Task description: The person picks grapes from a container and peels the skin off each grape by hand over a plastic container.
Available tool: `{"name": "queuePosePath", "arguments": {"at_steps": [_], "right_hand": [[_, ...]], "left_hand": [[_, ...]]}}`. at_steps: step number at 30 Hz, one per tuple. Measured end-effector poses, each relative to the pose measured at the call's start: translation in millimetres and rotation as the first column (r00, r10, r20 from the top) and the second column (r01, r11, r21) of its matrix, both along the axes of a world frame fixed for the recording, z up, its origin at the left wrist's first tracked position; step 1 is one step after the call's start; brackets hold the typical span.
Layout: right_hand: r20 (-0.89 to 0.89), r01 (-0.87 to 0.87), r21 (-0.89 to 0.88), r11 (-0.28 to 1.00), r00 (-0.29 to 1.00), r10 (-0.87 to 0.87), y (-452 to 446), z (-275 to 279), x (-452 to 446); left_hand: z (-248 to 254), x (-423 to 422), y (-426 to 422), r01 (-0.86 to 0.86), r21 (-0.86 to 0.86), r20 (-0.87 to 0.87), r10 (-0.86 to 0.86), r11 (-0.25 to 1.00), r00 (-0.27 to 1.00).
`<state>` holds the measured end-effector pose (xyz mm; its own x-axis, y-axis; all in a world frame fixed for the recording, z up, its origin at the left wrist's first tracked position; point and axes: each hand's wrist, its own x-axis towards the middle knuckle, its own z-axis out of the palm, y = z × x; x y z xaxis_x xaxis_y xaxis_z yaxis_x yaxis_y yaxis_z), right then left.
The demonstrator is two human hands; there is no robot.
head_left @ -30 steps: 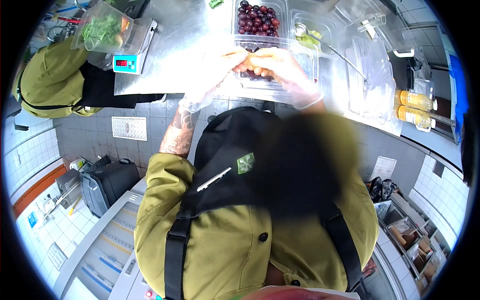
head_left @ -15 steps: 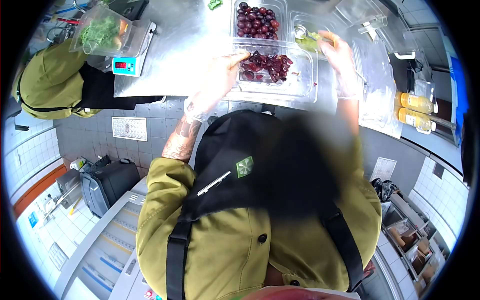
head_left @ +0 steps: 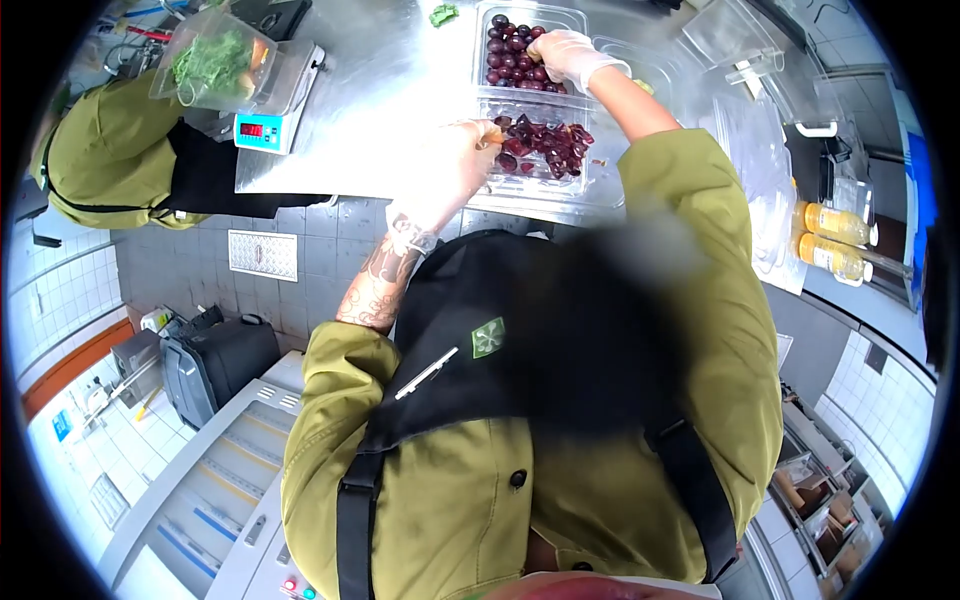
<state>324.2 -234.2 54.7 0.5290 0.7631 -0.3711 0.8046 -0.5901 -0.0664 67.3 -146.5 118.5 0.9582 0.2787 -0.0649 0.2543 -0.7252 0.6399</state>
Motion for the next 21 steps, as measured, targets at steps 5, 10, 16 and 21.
{"name": "queuePosePath", "arguments": {"at_steps": [5,10,16,21], "right_hand": [[-0.064,-0.039,0.083,0.996,0.997,0.044,-3,-12,11],[-0.189,0.146,0.366,0.919,0.979,-0.08,-19,5,1],[0.028,0.007,0.227,0.974,1.0,-0.013,-26,9,-15],[0.084,0.031,0.095,0.995,0.996,-0.039,-2,-12,-7]], "left_hand": [[-13,-3,9,-0.067,-0.169,0.017,0.071,0.983,0.997],[-20,0,12,-0.144,-0.568,-0.013,0.167,0.81,0.986],[-31,6,8,-0.058,-0.722,0.067,0.153,0.689,0.986],[-40,7,1,-0.061,-0.776,0.036,0.141,0.628,0.989]]}}
